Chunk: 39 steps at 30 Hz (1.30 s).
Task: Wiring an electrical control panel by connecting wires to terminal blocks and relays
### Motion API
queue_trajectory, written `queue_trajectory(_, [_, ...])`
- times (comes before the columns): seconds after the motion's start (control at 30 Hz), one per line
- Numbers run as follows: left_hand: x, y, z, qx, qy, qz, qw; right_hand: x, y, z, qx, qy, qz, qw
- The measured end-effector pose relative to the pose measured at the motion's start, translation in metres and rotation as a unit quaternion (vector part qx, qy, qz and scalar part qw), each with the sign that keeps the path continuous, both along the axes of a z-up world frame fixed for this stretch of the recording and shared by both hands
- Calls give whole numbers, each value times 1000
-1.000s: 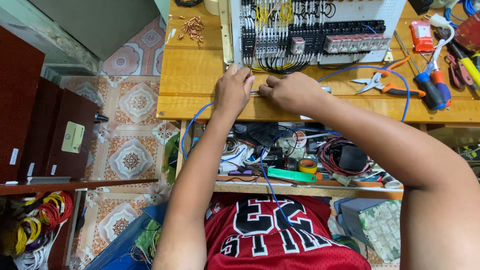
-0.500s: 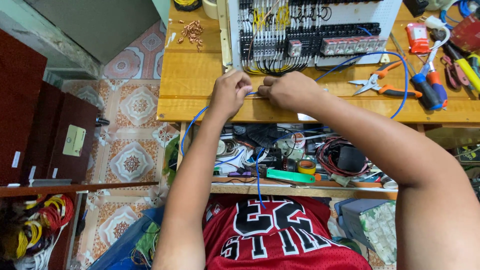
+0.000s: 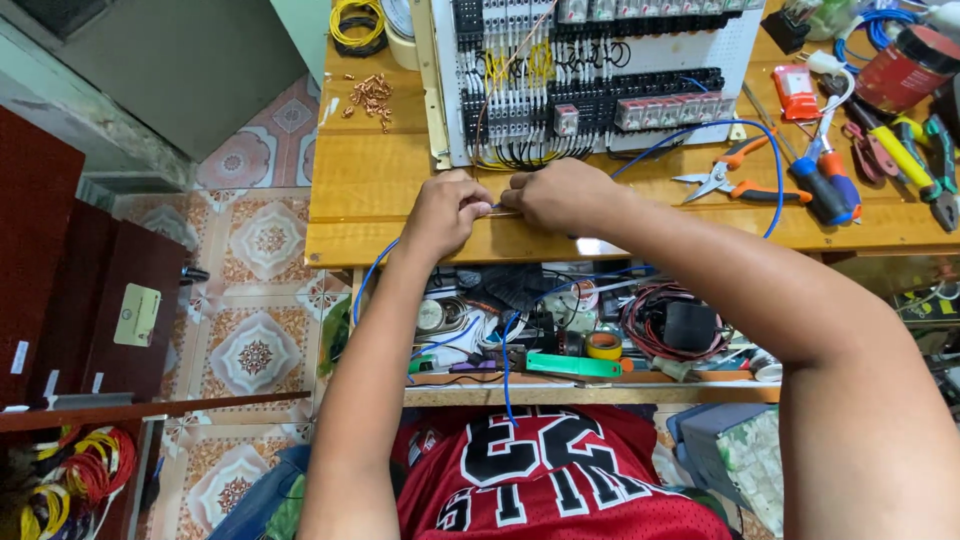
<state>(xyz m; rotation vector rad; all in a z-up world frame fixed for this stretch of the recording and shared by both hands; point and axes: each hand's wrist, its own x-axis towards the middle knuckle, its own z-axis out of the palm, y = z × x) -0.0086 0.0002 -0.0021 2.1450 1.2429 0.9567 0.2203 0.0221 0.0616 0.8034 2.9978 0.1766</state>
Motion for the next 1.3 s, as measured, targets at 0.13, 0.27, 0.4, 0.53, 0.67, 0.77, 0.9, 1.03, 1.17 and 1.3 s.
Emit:
queue_trajectory(0.13, [-1,2,-5,2,10,3,1000,1,5,-4,8,-1,7,1000])
queue_trajectory(0.27, [0,4,-6,11,21,-2,1000,4,4,-5,15,9,18,1000])
queue_trajectory(0.4, [1,3,-4,11,17,1,1000,6,3,-2,45,14,23,999])
queue_trajectory(0.53, [0,2,0,11,12,-4,1000,7,3,-1,51,19,19,998])
queue_trajectory(0.67, [0,2,1,13,12,-5,1000,7,3,3,22,26,24,999])
queue_trajectory(0.77, [0,1,2,14,7,-8,1000,7,4,5,-4,25,23,999])
queue_trajectory(0.9, [0,0,3,11,2,-9,1000,8,6,8,-14,24,16,999])
queue_trajectory(1.03, [0,3,-1,5,-3,-8,1000,12,2,15,-23,6,-1,1000])
queue_trajectory(1.17, [1,2,-2,2,3,-8,1000,17,-2,7,40,15,23,999])
queue_trajectory(1.3, [1,4,-3,4,6,-3,1000,22,-4,7,63,16,31,997])
